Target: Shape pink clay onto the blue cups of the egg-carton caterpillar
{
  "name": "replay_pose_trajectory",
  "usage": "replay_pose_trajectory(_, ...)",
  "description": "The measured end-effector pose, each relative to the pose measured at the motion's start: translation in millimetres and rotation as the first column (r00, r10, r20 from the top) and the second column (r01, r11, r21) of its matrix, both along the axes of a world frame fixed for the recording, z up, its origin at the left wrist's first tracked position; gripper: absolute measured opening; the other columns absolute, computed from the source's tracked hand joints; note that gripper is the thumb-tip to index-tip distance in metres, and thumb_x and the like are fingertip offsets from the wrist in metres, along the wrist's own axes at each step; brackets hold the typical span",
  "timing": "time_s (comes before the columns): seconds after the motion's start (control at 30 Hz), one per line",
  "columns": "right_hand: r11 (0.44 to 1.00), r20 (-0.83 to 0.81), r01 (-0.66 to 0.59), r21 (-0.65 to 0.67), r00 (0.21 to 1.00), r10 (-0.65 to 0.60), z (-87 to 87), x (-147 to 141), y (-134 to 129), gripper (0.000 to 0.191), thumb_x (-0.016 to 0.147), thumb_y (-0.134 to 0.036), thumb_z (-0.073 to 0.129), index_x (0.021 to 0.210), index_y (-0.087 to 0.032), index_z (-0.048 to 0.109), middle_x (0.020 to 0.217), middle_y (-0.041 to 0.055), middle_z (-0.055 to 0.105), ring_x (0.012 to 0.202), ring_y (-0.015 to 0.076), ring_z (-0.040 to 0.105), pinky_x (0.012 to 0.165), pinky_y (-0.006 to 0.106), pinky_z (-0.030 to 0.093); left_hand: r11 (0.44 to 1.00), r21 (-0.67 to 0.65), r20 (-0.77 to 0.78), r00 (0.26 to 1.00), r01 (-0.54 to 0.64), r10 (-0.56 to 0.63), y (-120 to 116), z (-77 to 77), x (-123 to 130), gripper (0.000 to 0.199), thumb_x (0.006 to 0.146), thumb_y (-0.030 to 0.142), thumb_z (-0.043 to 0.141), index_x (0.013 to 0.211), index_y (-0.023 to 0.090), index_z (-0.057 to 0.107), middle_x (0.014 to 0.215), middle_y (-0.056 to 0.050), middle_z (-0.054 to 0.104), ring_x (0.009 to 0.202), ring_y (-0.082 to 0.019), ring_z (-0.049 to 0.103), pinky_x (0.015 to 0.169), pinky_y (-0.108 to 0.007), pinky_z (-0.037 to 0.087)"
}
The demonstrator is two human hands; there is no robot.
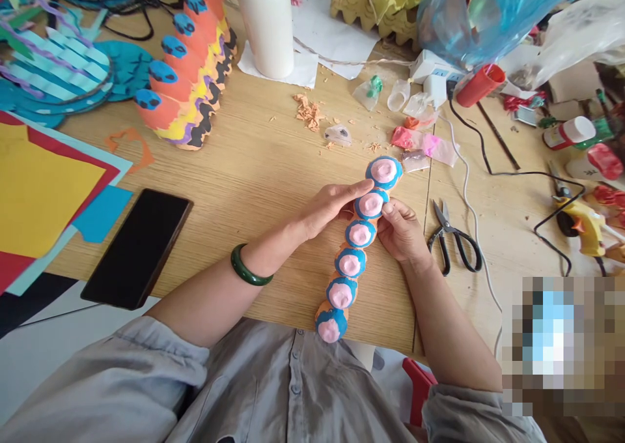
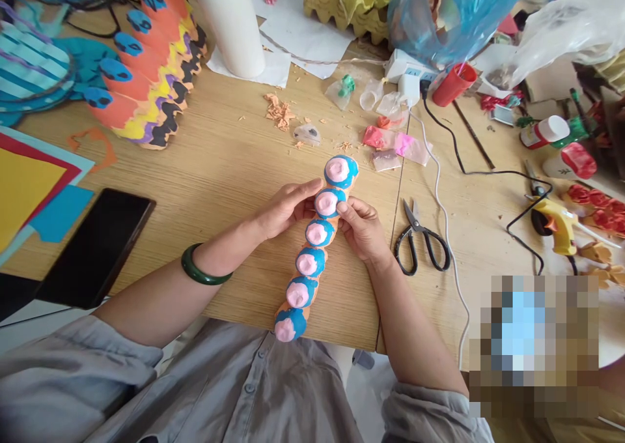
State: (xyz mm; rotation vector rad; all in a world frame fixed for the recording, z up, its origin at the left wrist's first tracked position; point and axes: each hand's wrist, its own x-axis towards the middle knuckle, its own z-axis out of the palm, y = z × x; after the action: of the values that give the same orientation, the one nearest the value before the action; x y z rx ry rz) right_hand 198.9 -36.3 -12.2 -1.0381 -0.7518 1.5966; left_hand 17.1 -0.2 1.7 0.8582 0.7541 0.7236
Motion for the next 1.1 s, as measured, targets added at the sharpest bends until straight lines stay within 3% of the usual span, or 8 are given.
replay_pose_trajectory(0.23,0.998,0.018,0.057,-0.001,0.998,-0.057,1.6,-3.6,1.6,0.042,0.058,-0.055,0.105,0.061,-0.026,0.075,0.065,-0.0051,0.074,0.056,0.0103,0.062,0.055,0.023,0.056,0.988,0.148,-0.219,0.976,0.03,0.003,1.7,4.6,-1.7,0.052,0.076,0.064,0.084,0.075,0.017,0.062,0.077,0.001,0.059,0.077,-0.014,0.054,0.076,-0.029,0.044)
replay_pose_trajectory(0.4,0.999,0.052,0.046,0.029,0.998,-0.047,1.1,-4.4,0.4,0.042,0.062,-0.058,0.102,0.063,-0.026,0.074,0.063,-0.0046,0.071,0.054,0.0113,0.059,0.054,0.026,0.056,0.991,0.129,-0.139,0.99,0.032,-0.014,1.1,4.2,-0.8,0.052,0.081,0.067,0.078,0.083,0.016,0.066,0.086,-0.002,0.065,0.085,-0.016,0.058,0.081,-0.031,0.048)
replay_pose_trajectory(0.6,0.998,0.068,0.017,0.062,0.997,-0.022,-0.8,-5.3,0.3,0.043,0.067,-0.06,0.1,0.063,-0.026,0.073,0.061,-0.0047,0.068,0.056,0.013,0.062,0.057,0.028,0.058,0.98,0.2,-0.21,0.977,0.011,0.032,0.4,7.1,-0.2,0.059,0.077,0.072,0.08,0.072,0.018,0.058,0.072,0.001,0.055,0.07,-0.012,0.047,0.069,-0.029,0.038)
replay_pose_trajectory(0.8,0.997,0.057,0.022,0.075,0.998,-0.026,-0.9,-5.7,0.1,0.042,0.068,-0.059,0.1,0.063,-0.026,0.073,0.063,-0.0048,0.069,0.055,0.0113,0.06,0.057,0.027,0.058,0.978,0.207,-0.213,0.974,-0.034,0.079,-0.7,5.7,2.7,0.066,0.068,0.077,0.086,0.072,0.018,0.058,0.072,0.001,0.056,0.071,-0.012,0.048,0.067,-0.028,0.037)
replay_pose_trajectory(0.93,0.996,0.064,0.041,0.084,0.997,-0.046,-1.6,-5.2,-0.4,0.041,0.072,-0.061,0.097,0.069,-0.026,0.075,0.065,-0.0046,0.068,0.058,0.012,0.06,0.057,0.028,0.058,0.979,0.205,-0.152,0.987,-0.022,0.054,-0.7,3.4,2.1,0.068,0.073,0.081,0.082,0.073,0.018,0.057,0.073,0.001,0.053,0.071,-0.013,0.047,0.069,-0.029,0.038)
replay_pose_trajectory(1.1,0.996,0.034,0.053,0.069,0.998,-0.055,-0.5,-5.8,0.0,0.039,0.074,-0.06,0.095,0.073,-0.027,0.075,0.072,-0.0036,0.072,0.062,0.013,0.064,0.057,0.027,0.059,0.984,0.166,-0.154,0.984,-0.065,0.09,0.6,0.7,3.1,0.061,0.074,0.072,0.087,0.074,0.017,0.06,0.073,0.002,0.055,0.071,-0.012,0.049,0.068,-0.028,0.039)
